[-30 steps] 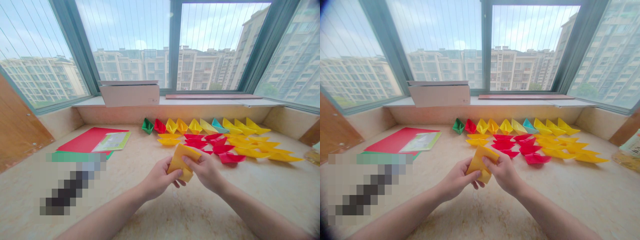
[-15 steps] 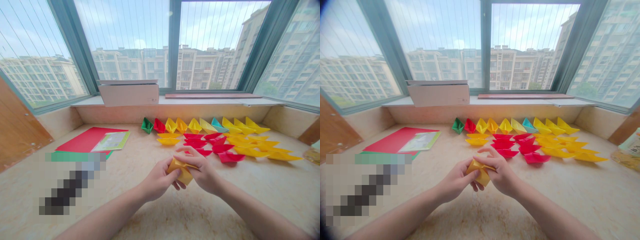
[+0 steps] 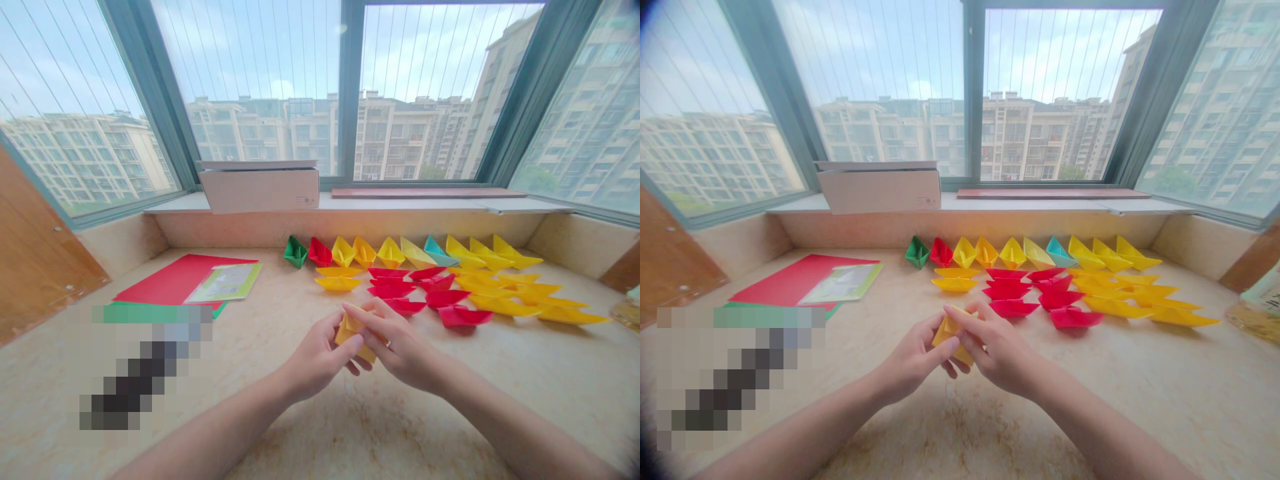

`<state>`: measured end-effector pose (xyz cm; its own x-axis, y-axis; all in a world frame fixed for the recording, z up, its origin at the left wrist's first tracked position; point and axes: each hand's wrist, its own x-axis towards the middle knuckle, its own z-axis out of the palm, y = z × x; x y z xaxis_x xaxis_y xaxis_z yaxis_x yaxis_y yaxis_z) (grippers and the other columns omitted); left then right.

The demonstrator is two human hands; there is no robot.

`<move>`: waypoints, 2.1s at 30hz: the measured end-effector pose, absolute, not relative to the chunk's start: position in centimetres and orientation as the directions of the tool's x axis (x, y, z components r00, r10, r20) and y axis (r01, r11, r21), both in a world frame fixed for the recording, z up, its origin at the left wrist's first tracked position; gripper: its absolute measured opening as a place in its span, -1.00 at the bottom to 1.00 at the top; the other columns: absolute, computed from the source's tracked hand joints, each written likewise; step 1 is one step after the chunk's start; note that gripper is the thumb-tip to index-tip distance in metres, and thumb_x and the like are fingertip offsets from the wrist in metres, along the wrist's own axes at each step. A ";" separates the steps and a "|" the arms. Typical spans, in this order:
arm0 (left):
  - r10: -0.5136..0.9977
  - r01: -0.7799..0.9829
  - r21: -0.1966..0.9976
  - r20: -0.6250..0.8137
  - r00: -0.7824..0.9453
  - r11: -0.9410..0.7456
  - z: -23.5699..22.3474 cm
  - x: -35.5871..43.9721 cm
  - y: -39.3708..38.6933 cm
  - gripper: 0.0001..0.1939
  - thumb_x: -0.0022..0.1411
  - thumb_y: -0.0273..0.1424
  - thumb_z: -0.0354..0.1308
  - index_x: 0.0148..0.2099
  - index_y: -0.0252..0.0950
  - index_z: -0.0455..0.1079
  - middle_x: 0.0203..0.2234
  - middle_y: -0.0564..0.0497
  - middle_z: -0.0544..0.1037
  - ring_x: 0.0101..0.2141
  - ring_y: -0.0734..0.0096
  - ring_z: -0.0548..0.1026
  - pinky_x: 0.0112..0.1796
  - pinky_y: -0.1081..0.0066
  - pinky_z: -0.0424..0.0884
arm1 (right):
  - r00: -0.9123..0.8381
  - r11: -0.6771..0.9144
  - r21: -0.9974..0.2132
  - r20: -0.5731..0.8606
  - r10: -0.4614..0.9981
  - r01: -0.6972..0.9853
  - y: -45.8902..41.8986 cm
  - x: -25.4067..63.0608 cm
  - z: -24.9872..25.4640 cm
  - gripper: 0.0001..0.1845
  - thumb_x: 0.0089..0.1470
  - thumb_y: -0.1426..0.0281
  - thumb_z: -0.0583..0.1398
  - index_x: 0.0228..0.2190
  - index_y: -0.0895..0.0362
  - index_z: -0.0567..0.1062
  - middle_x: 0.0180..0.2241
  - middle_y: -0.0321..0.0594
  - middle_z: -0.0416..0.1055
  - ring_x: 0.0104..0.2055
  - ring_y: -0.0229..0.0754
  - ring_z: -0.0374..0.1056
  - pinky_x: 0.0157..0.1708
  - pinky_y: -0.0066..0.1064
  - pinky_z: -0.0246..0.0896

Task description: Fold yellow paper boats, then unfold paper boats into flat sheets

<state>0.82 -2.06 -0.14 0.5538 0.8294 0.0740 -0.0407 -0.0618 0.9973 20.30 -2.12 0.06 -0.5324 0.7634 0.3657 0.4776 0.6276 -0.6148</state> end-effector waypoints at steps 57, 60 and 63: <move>0.909 -0.059 0.996 0.080 0.409 -0.060 0.1 0.8 -1.8 -0.67 0.28 -0.16 0.18 -0.18 -0.28 0.17 -0.55 0.06 0.53 -0.61 0.40 0.55 -0.62 0.53 0.42 | -0.260 0.183 -0.973 0.215 0.941 -0.140 -1.5 19.5 -0.1 -0.68 0.13 0.30 0.26 -0.06 0.04 0.50 -0.12 -0.15 0.55 -0.11 -0.11 0.48 -0.14 -0.24 0.39; 0.888 -0.034 0.998 0.061 0.455 -0.051 -0.3 0.9 -1.8 -0.73 0.28 -0.27 0.19 -0.15 -0.30 0.19 -0.49 0.04 0.55 -0.56 0.40 0.58 -0.56 0.52 0.45 | -0.193 0.200 -0.967 0.229 0.954 -0.160 -1.0 19.8 -0.3 -0.63 0.09 0.32 0.28 -0.04 0.04 0.46 -0.15 -0.18 0.56 -0.09 -0.13 0.47 -0.08 -0.26 0.35; 0.863 -0.013 0.999 0.045 0.504 -0.045 -0.7 1.0 -1.9 -0.78 0.27 -0.33 0.16 -0.15 -0.31 0.20 -0.45 0.02 0.54 -0.53 0.39 0.59 -0.55 0.52 0.45 | -0.187 0.228 -0.966 0.247 0.951 -0.118 -1.0 19.9 -0.3 -0.63 0.09 0.34 0.29 -0.04 0.03 0.45 -0.20 -0.20 0.56 -0.14 -0.15 0.48 -0.11 -0.29 0.36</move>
